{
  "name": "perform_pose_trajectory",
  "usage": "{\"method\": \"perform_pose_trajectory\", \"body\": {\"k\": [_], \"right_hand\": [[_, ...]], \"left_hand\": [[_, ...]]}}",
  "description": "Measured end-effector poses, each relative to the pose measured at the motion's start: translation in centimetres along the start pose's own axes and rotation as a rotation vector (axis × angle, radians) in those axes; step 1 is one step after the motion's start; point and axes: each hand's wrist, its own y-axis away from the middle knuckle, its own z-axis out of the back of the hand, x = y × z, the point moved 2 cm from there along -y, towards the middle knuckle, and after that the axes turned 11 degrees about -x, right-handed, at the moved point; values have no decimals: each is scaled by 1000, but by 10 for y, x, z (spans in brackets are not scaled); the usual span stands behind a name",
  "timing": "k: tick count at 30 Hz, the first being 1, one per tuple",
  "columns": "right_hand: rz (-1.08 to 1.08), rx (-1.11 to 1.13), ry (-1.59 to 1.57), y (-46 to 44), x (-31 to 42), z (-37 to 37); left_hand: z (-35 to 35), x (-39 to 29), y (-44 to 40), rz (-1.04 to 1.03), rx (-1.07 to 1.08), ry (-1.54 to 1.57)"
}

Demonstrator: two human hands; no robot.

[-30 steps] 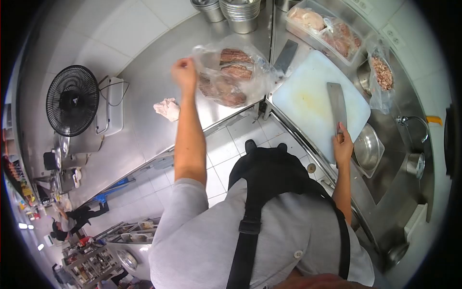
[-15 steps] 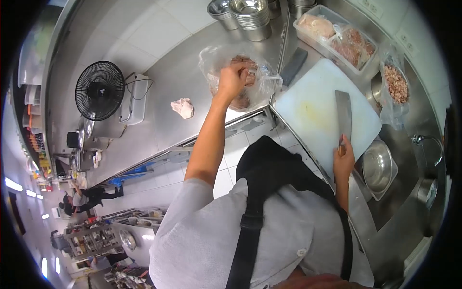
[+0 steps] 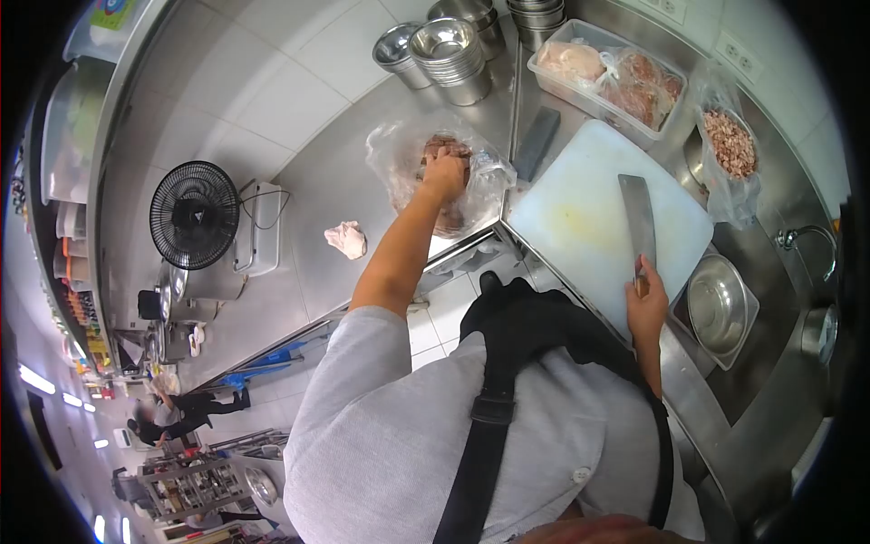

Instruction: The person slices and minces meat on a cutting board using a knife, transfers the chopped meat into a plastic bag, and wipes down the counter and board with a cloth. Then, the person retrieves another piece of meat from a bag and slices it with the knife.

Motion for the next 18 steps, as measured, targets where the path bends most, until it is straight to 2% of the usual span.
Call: {"method": "perform_pose_trajectory", "body": {"k": [2,8,11,14,17,18], "right_hand": [[-67,27,-18,0,4,1],[-88,31,20,0,12,1],[-60,33,40,0,1,0],[24,35,101,-1,9,4],[34,35,92,-2,3,3],[21,43,89,-3,2,2]], "left_hand": [[-4,0,4,-42,-33,-44],[-14,3,4,-122,-47,-160],[10,13,7,-68,-248,-31],[39,39,2,210,-150,143],[25,87,2,316,-374,377],[34,91,8,295,-381,410]]}}
